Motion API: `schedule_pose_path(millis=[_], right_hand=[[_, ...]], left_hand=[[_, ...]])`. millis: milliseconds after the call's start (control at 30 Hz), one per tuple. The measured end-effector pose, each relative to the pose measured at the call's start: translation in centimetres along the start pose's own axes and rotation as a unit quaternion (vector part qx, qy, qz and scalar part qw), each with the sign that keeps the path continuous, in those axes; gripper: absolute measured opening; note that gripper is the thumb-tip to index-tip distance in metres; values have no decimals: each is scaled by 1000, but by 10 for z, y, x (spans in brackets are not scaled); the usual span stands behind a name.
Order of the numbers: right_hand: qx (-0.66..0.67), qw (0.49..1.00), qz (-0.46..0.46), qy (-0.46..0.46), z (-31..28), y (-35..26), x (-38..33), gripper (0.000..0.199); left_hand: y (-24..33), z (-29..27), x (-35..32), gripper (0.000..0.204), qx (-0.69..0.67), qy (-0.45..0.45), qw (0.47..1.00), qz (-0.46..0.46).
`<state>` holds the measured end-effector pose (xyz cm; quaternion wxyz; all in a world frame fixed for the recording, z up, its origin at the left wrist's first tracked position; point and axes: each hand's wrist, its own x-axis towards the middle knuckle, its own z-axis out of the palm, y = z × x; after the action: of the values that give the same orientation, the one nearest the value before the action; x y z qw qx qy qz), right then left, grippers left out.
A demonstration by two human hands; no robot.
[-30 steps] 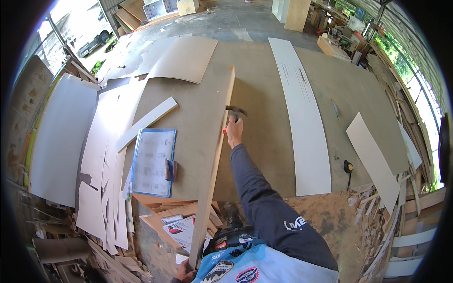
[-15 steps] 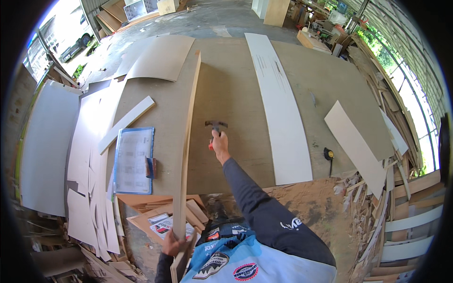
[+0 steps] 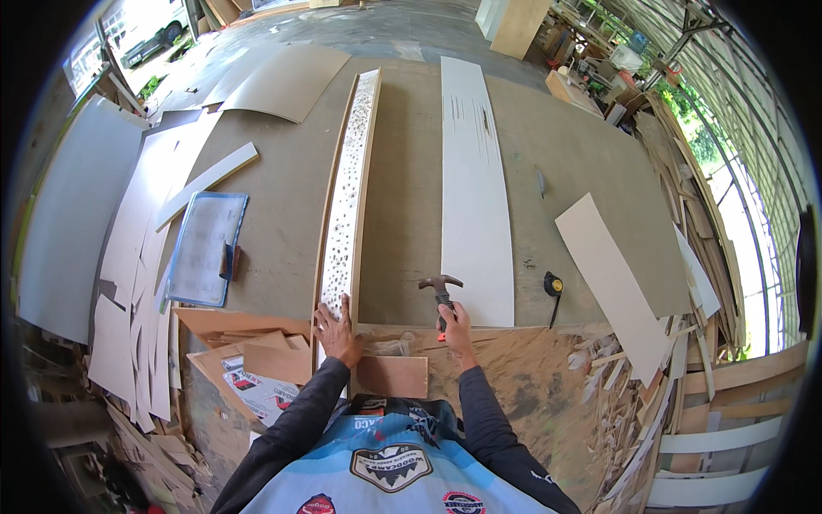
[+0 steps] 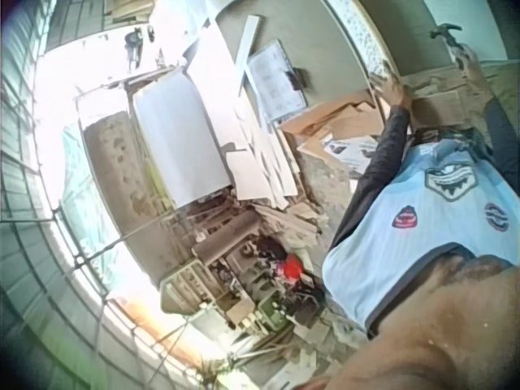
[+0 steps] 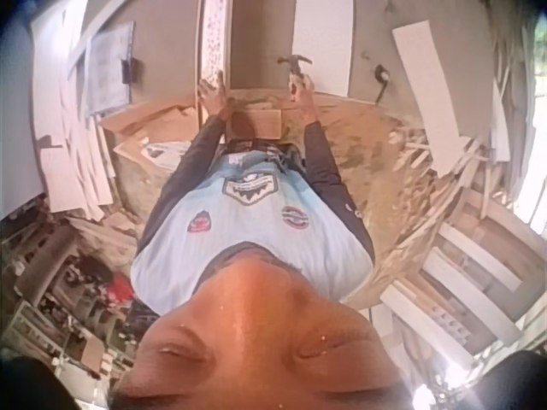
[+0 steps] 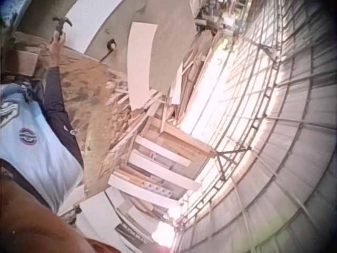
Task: The person uses a handheld router on a board, fits a white panel into a cabinet frame, and then measures and hammers nails into a wooden board on a workbench.
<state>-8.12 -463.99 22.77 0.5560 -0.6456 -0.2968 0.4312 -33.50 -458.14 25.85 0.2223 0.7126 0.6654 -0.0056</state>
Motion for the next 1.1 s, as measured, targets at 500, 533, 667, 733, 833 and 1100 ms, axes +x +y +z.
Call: schedule_pose_path(millis=[500, 533, 667, 733, 833, 1100], right_hand=[[27, 997, 19, -63, 45, 0, -10, 31], [22, 998, 17, -60, 48, 2, -4, 32], [4, 998, 20, -55, 66, -6, 15, 34], [-15, 998, 20, -49, 65, -9, 21, 34], [-50, 997, 27, -47, 66, -4, 31, 34], [-187, 981, 50, -2, 74, -8, 32, 39]], left_hand=[[12, 29, 16, 65, -19, 14, 999, 46], [11, 27, 21, 65, -18, 13, 998, 58], [3, 27, 47, 64, -8, -2, 997, 79], [8, 23, 54, 63, -14, -6, 996, 87], [14, 22, 66, 63, -21, -7, 995, 99], [17, 9, 74, 63, -34, -26, 991, 125]])
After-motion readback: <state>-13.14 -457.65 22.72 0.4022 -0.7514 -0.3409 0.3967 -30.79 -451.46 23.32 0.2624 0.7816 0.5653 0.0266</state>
